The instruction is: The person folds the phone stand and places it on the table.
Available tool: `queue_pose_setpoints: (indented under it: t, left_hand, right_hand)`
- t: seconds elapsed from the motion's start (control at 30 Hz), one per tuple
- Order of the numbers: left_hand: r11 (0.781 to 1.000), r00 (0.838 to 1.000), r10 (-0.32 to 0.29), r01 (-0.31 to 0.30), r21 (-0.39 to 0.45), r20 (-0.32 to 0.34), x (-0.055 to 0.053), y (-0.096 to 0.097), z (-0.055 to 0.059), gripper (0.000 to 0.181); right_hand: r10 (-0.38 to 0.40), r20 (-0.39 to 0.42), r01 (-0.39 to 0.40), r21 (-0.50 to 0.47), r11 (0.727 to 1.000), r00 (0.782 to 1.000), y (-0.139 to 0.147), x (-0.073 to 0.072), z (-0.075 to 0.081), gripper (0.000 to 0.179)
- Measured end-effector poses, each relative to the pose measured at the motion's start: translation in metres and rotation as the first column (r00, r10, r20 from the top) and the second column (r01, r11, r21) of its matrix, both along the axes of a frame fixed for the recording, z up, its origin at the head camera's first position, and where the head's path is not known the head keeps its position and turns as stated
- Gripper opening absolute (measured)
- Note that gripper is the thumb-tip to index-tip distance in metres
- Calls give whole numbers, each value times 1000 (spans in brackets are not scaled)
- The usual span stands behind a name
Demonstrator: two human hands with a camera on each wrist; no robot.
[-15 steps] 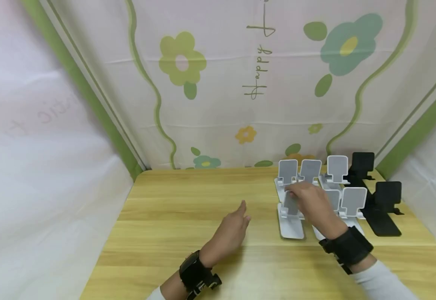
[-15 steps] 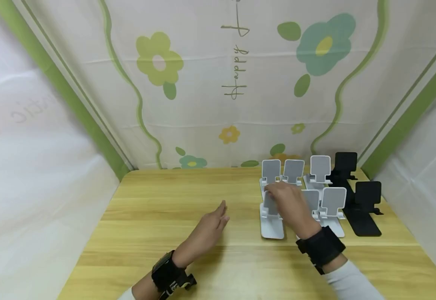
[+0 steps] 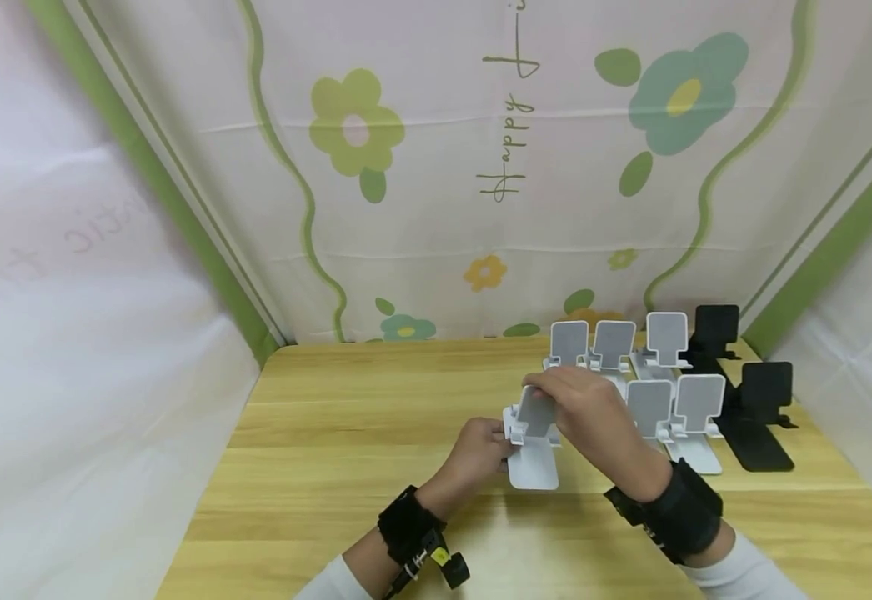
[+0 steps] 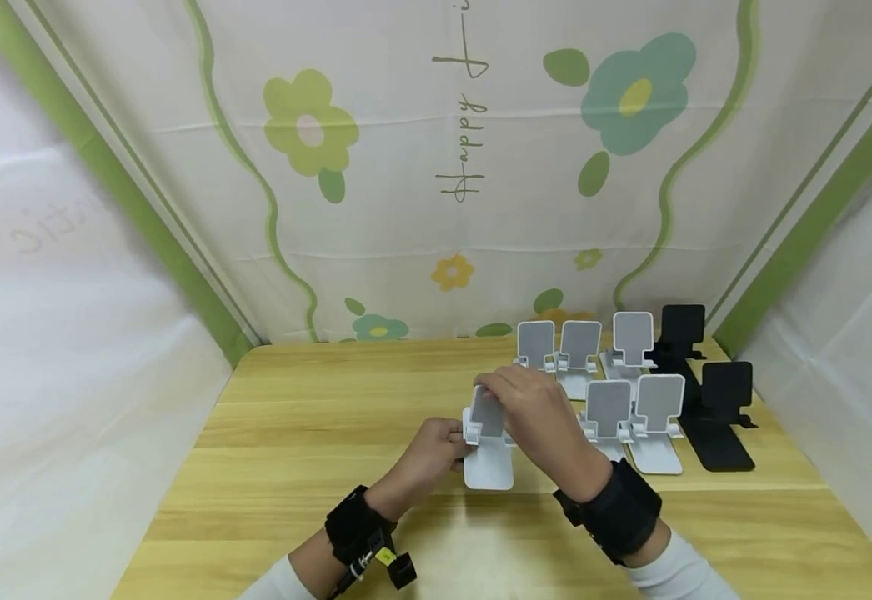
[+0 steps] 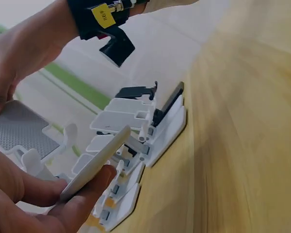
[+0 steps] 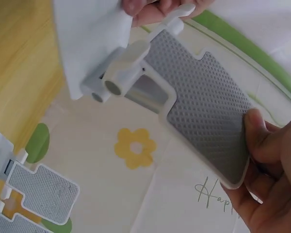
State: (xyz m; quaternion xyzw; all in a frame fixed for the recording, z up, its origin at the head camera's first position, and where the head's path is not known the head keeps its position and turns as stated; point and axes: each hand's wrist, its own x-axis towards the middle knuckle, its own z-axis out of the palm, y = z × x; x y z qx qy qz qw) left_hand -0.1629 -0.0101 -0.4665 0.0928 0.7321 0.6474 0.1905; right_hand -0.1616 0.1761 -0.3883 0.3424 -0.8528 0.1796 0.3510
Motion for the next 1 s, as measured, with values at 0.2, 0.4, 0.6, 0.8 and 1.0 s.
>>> queue_pose_setpoints:
  t: [0.2,0.4,0.6,0.8,1.0]
  left_hand:
    - [999,999,12,-13,34,45,0,-12,7,29]
    - [995,991,-35,23,95,127,-2,-25,23,29]
    - [995,993,-35,25,93,110,-1,-30,36,29]
    - [994,994,-49,39,97,99,1,-29,41,26]
    - [993,993,-54,42,112,103,3,-25,41,24]
  right_hand:
    - [77,253,-33,-172,985,965,0,-3,-4,56]
    - [247,656,4,-356,935,713,2,-5,-9,62]
    - [234,641,56,-398,916,731,-2,-4,-13,41]
    - [177,550,65,-392,917,816,-5,-4,-14,38]
    - [128,496,101,-410,907,859,-8,-5,-15,36]
